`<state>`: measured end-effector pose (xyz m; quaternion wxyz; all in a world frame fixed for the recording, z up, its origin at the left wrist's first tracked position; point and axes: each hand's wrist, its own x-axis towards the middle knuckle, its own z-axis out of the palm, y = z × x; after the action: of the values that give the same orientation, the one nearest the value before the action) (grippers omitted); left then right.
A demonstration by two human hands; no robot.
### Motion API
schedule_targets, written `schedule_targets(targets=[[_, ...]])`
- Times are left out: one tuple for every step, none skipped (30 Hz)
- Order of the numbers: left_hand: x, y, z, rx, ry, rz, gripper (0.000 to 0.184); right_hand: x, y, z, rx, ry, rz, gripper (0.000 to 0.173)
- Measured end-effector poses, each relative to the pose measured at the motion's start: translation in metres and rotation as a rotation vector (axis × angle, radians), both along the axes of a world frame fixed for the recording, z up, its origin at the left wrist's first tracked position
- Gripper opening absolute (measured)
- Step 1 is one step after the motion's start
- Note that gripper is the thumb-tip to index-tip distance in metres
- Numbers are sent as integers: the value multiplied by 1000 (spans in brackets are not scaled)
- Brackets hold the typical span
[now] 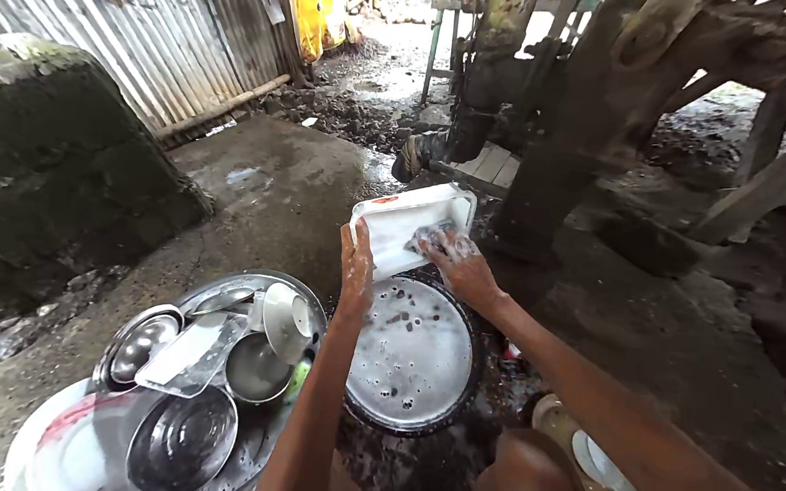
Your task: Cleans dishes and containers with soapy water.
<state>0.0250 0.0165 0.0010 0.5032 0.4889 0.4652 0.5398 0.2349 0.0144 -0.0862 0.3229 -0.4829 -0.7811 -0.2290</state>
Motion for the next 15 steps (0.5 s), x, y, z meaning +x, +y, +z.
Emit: schedule_targets(targets=[[-3, 0, 3, -3, 5, -36, 54, -6, -1, 0, 12, 37, 17, 38], [-3, 2, 4, 5, -11, -51, 50, -15, -4, 2, -10, 101, 33, 36], [-1, 3, 3, 20, -59, -65, 51, -28, -8, 7, -50, 175, 38, 33], [6, 3, 1, 30, -119, -73, 58, -45, -13, 15, -100, 252, 39, 31], [15, 1, -5, 25, -157, -83, 66, -64, -17, 20, -110, 328, 40, 30], [23, -3, -13, 14, -157, -88, 66, -84, -20, 23, -96, 408, 47, 28], [29, -6, -20, -8, -127, -87, 63, -101, -23, 24, -96, 480, 51, 30], [28, -8, -23, -25, -61, -71, 60, -111, -25, 22, -124, 516, 54, 33], [26, -7, -25, -34, 31, -22, 58, -115, -27, 18, -165, 506, 61, 36], [23, -4, -25, -48, 149, 44, 55, -115, -29, 15, -205, 459, 72, 37], [20, -2, -24, -67, 277, 100, 54, -111, -33, 13, -249, 383, 92, 37], [15, -1, -24, -86, 382, 141, 54, -105, -37, 8, -271, 290, 115, 37], [10, 1, -24, -87, 446, 172, 55, -99, -41, 4, -287, 201, 140, 35], [6, 3, -24, -78, 490, 195, 56, -92, -41, -1, -290, 122, 163, 33], [4, 6, -24, -66, 511, 216, 57, -84, -40, -4, -290, 54, 179, 31]])
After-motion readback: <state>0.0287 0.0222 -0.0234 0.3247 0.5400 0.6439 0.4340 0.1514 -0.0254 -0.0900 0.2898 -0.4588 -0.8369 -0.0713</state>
